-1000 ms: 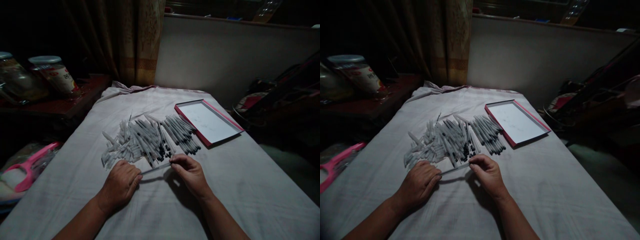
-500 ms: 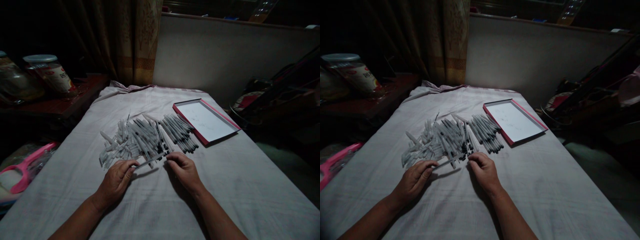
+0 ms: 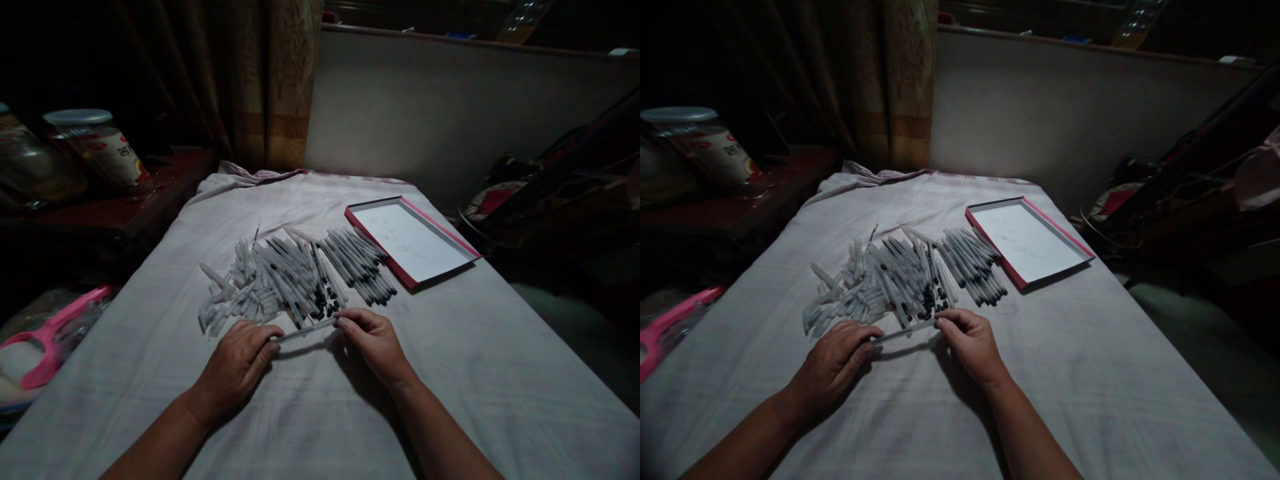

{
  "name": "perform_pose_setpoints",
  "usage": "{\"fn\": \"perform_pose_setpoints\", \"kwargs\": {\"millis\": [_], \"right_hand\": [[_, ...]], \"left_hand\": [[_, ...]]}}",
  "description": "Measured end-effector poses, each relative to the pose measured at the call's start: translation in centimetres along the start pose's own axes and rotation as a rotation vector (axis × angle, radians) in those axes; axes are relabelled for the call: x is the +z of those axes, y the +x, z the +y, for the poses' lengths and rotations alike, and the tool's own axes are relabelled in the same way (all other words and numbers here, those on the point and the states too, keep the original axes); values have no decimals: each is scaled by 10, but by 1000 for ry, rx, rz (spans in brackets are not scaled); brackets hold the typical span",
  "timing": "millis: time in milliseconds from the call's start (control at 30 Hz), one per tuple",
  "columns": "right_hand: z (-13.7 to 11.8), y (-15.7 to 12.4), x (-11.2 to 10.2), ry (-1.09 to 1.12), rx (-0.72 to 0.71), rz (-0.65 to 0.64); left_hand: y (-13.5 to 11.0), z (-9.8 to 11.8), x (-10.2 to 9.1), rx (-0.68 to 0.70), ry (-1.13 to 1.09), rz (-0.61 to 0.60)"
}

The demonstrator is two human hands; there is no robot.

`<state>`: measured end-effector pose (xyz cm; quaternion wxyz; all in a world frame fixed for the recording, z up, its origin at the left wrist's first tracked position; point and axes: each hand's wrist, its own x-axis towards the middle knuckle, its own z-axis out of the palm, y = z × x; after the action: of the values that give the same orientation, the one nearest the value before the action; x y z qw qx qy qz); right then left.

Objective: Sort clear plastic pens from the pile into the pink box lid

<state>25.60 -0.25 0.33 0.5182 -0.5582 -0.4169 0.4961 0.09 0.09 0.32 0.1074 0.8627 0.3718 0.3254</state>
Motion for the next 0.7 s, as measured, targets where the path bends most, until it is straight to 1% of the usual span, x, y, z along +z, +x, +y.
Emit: {"fn": "perform_pose_setpoints", "kwargs": {"millis": [67,100,200,233,267,300,367,467,567,633,700], "right_hand": [[-3,4,-5,99,45,78],[-4,6,-9,155,43,150],[-7,14,-23,284,-45,404],[-6,16,-26,295,-78,458],[-6,17,-28,285,-101,483],[-4,16,-28,254,-111,475],[1,14,-22,143,-106,398],[11,9,-9,-80,-132,278],[16,6,-1,-312,-221,232],[16,6,-1,-457,-273,204],[14,6,-2,-552,-301,172]], "left_hand": [[-1,-3,0,-15,18,30],[-1,-5,0,-29,39,51],[-3,-13,-1,-93,130,131],[-4,-15,-2,-116,163,159],[-4,-17,-2,-134,196,184],[-4,-18,-2,-145,226,205],[-4,-18,-1,-143,262,222],[-3,-15,0,-107,259,202],[-4,-12,1,-75,217,185],[-4,-10,2,-78,192,176],[-5,-9,3,-85,177,166]]}}
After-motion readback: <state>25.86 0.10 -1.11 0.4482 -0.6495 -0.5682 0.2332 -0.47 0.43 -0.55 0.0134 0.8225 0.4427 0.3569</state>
